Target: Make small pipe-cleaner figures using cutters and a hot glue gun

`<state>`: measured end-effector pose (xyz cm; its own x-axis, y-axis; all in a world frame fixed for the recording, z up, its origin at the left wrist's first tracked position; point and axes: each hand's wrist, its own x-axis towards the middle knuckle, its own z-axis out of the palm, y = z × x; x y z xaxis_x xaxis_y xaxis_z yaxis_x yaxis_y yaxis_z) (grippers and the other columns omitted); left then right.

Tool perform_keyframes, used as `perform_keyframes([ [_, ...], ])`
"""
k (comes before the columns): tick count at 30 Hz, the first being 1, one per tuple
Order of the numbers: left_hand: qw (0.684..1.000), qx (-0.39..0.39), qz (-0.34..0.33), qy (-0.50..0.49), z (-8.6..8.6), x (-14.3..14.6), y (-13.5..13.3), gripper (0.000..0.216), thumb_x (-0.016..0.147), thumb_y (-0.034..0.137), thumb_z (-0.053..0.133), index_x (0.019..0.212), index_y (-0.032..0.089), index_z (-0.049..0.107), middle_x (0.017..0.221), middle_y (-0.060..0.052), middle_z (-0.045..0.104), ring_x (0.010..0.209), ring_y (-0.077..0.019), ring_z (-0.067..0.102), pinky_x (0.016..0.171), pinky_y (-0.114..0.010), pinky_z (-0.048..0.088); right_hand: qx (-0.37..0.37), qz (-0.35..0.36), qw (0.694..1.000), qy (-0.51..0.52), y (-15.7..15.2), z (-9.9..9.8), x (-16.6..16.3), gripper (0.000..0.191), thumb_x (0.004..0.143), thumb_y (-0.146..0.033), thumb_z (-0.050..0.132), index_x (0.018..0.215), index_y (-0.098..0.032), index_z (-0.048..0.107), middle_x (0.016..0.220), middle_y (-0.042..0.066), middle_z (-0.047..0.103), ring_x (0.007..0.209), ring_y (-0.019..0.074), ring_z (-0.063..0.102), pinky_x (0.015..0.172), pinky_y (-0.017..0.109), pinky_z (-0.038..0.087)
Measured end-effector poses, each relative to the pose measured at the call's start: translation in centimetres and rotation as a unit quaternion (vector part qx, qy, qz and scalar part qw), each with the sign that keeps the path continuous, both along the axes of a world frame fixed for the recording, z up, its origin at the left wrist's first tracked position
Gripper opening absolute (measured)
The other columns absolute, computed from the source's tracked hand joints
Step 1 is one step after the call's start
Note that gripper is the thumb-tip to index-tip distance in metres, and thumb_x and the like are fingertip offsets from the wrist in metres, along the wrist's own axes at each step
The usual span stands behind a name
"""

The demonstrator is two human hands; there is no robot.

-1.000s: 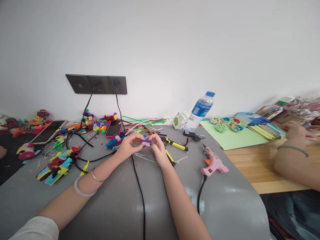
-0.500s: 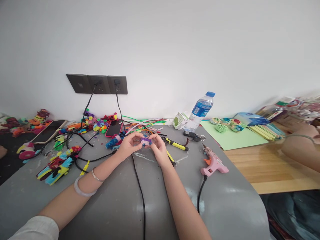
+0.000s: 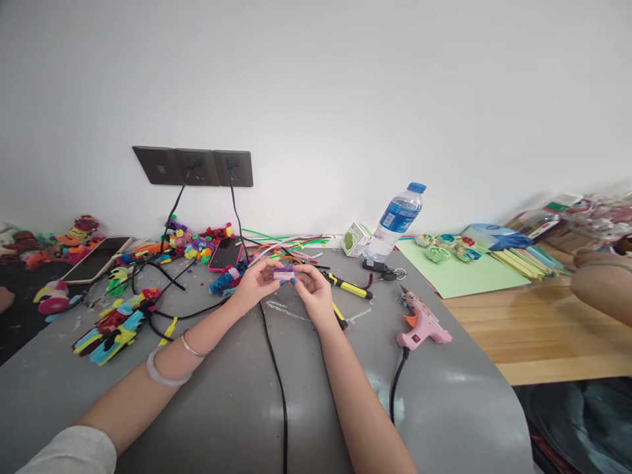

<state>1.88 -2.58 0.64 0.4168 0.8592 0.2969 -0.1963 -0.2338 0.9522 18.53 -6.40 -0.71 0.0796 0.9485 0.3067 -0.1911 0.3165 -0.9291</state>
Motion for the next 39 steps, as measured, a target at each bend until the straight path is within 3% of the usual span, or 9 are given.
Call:
perform_keyframes([
  [5, 1.000, 0.006, 0.008, 0.008, 0.07, -0.16, 0.09, 0.027, 0.072, 0.024, 0.072, 0.096, 0.016, 0.061, 0.104, -0.008, 0.062, 0.087, -0.0175, 0.066, 0.057, -0.021, 0.055, 0.008, 0.019, 1.000, -0.006, 0.00, 0.06, -0.03, 0.035, 0.076, -0.037, 0.079, 0.105, -0.025, 0.065, 0.107, 0.005, 0.066, 0.087, 0.0182, 0.065, 0.079, 0.033, 0.056],
  [13, 0.999, 0.046, 0.018, -0.001, 0.01, -0.09, 0.10, 0.024, 0.072, 0.030, 0.077, 0.085, 0.015, 0.064, 0.097, -0.007, 0.062, 0.088, -0.0169, 0.064, 0.068, -0.025, 0.058, 0.020, 0.011, 1.000, -0.017, -0.05, 0.10, 0.05, 0.025, 0.077, -0.039, 0.077, 0.096, -0.025, 0.069, 0.105, 0.006, 0.060, 0.086, 0.0181, 0.062, 0.077, 0.033, 0.057],
  [39, 0.999, 0.050, 0.004, 0.019, 0.40, -0.26, -0.14, 0.025, 0.075, 0.035, 0.075, 0.087, 0.016, 0.065, 0.097, -0.007, 0.063, 0.087, -0.0178, 0.065, 0.065, -0.027, 0.059, 0.021, 0.007, 0.999, -0.025, -0.22, 0.50, -0.05, 0.022, 0.076, -0.040, 0.078, 0.087, -0.024, 0.068, 0.101, 0.006, 0.059, 0.086, 0.0191, 0.060, 0.075, 0.035, 0.058],
])
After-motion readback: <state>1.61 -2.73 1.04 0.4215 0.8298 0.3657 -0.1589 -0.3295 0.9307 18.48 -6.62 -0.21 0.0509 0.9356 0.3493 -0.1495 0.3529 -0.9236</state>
